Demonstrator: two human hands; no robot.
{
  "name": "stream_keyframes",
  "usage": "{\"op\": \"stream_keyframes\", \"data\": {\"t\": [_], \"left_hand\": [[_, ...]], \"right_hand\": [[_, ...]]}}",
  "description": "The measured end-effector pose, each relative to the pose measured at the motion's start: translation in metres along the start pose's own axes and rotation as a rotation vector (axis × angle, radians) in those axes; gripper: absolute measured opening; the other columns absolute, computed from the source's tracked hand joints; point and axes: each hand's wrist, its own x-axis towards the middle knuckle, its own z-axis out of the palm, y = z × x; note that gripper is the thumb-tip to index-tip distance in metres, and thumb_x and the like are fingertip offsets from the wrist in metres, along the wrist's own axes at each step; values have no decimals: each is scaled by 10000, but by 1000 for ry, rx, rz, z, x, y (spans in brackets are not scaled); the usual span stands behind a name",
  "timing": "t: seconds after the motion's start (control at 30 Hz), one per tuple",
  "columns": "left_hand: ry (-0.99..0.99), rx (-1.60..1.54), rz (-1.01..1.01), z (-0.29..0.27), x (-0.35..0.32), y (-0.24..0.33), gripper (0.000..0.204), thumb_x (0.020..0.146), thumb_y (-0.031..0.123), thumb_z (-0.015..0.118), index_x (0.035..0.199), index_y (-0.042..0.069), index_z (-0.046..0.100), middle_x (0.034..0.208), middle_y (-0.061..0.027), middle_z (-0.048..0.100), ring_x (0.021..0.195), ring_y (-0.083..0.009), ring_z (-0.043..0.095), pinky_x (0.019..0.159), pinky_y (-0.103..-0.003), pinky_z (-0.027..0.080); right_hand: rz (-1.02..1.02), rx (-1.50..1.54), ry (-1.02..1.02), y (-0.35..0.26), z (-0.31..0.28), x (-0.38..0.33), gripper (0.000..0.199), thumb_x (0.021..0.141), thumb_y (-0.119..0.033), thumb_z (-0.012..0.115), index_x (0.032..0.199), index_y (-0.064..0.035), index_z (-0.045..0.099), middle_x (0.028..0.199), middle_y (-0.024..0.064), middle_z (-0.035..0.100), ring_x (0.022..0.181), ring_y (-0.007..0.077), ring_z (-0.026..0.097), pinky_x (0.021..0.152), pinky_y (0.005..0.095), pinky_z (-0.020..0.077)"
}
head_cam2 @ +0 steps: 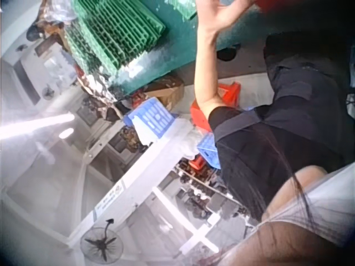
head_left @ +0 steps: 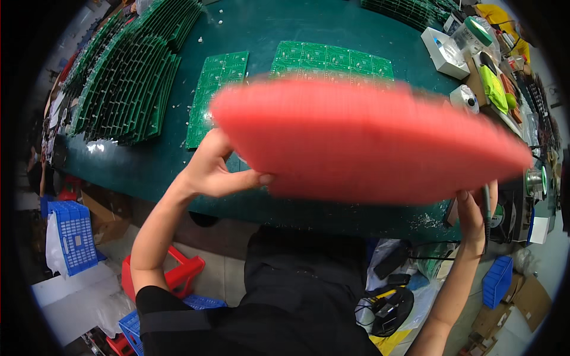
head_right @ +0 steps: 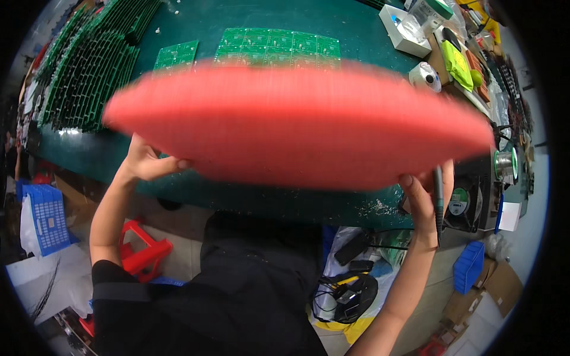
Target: The person solders electronic components onto circuit boards using a soldering iron and stacks the circuit boards on the workstation.
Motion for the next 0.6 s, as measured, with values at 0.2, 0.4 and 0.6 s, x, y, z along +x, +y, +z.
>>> {"op": "stream_keyframes", "data": {"t": [0.2,0.4,0.6], "left_hand": [[-82,784,480,12,20,-20,308,734,80,681,1037,100,629,1177,-46,665,602,-117,479,514,-247,373],[-227,798,403,27,2,-40,245,773,97,663,1005,168,628,1197,-13,649,607,-98,466,528,-234,363],[-289,694,283,32,-1,-35,240,782,84,654,1010,157,638,1217,-20,645,589,-119,471,535,-259,378]], "right_hand": [[-225,-153,-519,43,-31,0,229,813,-12,603,1030,-22,528,1209,224,597,1176,355,556,984,434,458],[-515,-672,-600,57,-14,-15,236,715,-22,645,930,-37,548,1166,185,616,1123,406,584,942,500,479],[-557,-825,-625,47,-4,-17,166,708,-78,638,851,-46,560,1152,173,624,1118,392,588,923,505,502]]}}
